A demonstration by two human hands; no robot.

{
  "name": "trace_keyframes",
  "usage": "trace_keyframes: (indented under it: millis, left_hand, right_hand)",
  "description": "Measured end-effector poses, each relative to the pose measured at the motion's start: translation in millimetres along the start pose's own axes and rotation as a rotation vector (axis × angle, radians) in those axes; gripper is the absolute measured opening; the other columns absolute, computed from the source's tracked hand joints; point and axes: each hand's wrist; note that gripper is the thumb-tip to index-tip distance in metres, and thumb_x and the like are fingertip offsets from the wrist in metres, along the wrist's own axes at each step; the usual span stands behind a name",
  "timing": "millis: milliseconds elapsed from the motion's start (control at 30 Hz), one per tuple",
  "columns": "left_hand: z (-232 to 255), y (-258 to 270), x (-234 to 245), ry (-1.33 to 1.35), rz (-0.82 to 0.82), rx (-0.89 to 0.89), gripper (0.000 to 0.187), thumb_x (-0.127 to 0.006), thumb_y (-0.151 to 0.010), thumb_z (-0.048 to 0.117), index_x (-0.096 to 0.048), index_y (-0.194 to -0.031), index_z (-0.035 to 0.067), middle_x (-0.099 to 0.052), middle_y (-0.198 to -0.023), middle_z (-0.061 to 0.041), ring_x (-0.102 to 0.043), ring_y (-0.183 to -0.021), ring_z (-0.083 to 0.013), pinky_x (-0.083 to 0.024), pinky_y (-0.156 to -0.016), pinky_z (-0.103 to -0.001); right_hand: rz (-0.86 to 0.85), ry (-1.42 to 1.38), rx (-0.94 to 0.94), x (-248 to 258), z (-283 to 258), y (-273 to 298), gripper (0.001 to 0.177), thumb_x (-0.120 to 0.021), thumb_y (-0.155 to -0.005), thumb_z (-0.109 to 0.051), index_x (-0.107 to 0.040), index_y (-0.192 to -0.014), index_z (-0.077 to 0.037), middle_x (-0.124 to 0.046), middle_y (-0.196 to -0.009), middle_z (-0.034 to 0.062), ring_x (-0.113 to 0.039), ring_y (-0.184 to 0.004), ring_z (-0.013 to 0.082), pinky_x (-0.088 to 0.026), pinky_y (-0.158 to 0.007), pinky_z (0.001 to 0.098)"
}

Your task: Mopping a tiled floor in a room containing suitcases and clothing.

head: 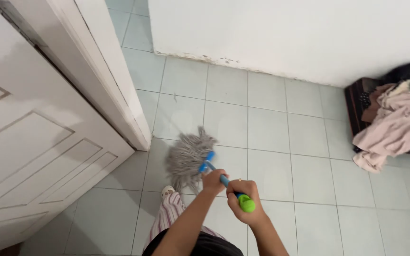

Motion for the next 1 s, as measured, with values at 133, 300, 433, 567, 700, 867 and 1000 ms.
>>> trace_keyframes:
  millis: [133,300,433,567,700,867,1000]
  left_hand:
    - [8,19,-38,0.132,-0.198,0.014,0.013,-0.063,-0.089,0.031,-0.075,-0.089,0.026,-0.077,-0.092,0.004,-0.069,-0.101,-0.0208,-0.011,-0.119,-0.069]
    - [20,30,-20,0.019,-0.255,-0.082,0.012,-0.065,-0.087,0.033,-0.075,-0.088,0.025,-0.078,-0.088,0.003,-0.071,-0.096,-0.0204,-0.013,-0.122,-0.066]
    - [-11,14,-13,-0.054,-0.110,-0.079,0.014,-0.068,-0.088,0.036,-0.075,-0.087,0.024,-0.076,-0.095,0.002,-0.069,-0.098,-0.0267,-0.018,-0.119,-0.066]
    - [-56,-1,32,-0.174,-0.069,0.039,0.010,-0.070,-0.083,0.033,-0.071,-0.090,0.026,-0.073,-0.104,0.004,-0.068,-0.104,-0.0251,-0.022,-0.114,-0.072]
    - [-109,-18,65,-0.313,-0.124,0.116,0.022,-0.074,-0.081,0.035,-0.065,-0.099,0.026,-0.071,-0.109,0.004,-0.070,-0.104,-0.0234,-0.025,-0.117,-0.070]
    - [-95,-9,64,-0.363,-0.186,0.022,0.010,-0.070,-0.085,0.028,-0.070,-0.095,0.025,-0.069,-0.110,0.005,-0.069,-0.108,-0.0219,-0.025,-0.114,-0.073]
    - [-46,10,40,-0.257,-0.260,-0.024,0.011,-0.068,-0.089,0.032,-0.072,-0.095,0.024,-0.071,-0.111,0.005,-0.066,-0.111,-0.0246,-0.021,-0.115,-0.074]
  right_hand:
    - [0.149,0.145,0.015,-17,10,42,0.006,-0.058,-0.069,0.002,-0.057,-0.067,-0.003,-0.054,-0.057,0.0073,-0.051,-0.049,0.0184,-0.041,-0.049,0.0329]
    - [0.260,0.156,0.083,-17,19,66,0.005,-0.058,-0.069,0.002,-0.057,-0.068,-0.003,-0.053,-0.059,0.0078,-0.047,-0.049,0.0187,-0.039,-0.048,0.0321]
    - [0.329,-0.023,0.181,-25,27,63,0.004,-0.055,-0.072,0.000,-0.057,-0.069,-0.004,-0.058,-0.061,0.0064,-0.049,-0.049,0.0140,-0.040,-0.047,0.0294]
    - [0.387,-0.232,0.250,-56,26,41,0.007,-0.051,-0.077,0.000,-0.055,-0.072,-0.002,-0.059,-0.064,0.0072,-0.048,-0.051,0.0125,-0.040,-0.049,0.0281]
    - [0.312,-0.296,0.154,-93,46,33,0.008,-0.049,-0.077,0.000,-0.055,-0.071,-0.002,-0.059,-0.065,0.0086,-0.050,-0.052,0.0140,-0.043,-0.049,0.0298]
    - [0.274,-0.177,0.130,-86,35,36,0.010,-0.049,-0.078,-0.002,-0.054,-0.070,-0.004,-0.058,-0.062,0.0060,-0.050,-0.051,0.0131,-0.042,-0.048,0.0295]
    - [0.335,-0.124,0.002,-53,3,43,0.009,-0.049,-0.075,-0.003,-0.055,-0.068,-0.004,-0.057,-0.060,0.0051,-0.049,-0.049,0.0126,-0.040,-0.047,0.0295]
Point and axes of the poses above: each hand's wrist, its own y-axis away from the middle knuckle, its own x-axis out of the back of the hand, z = x × y
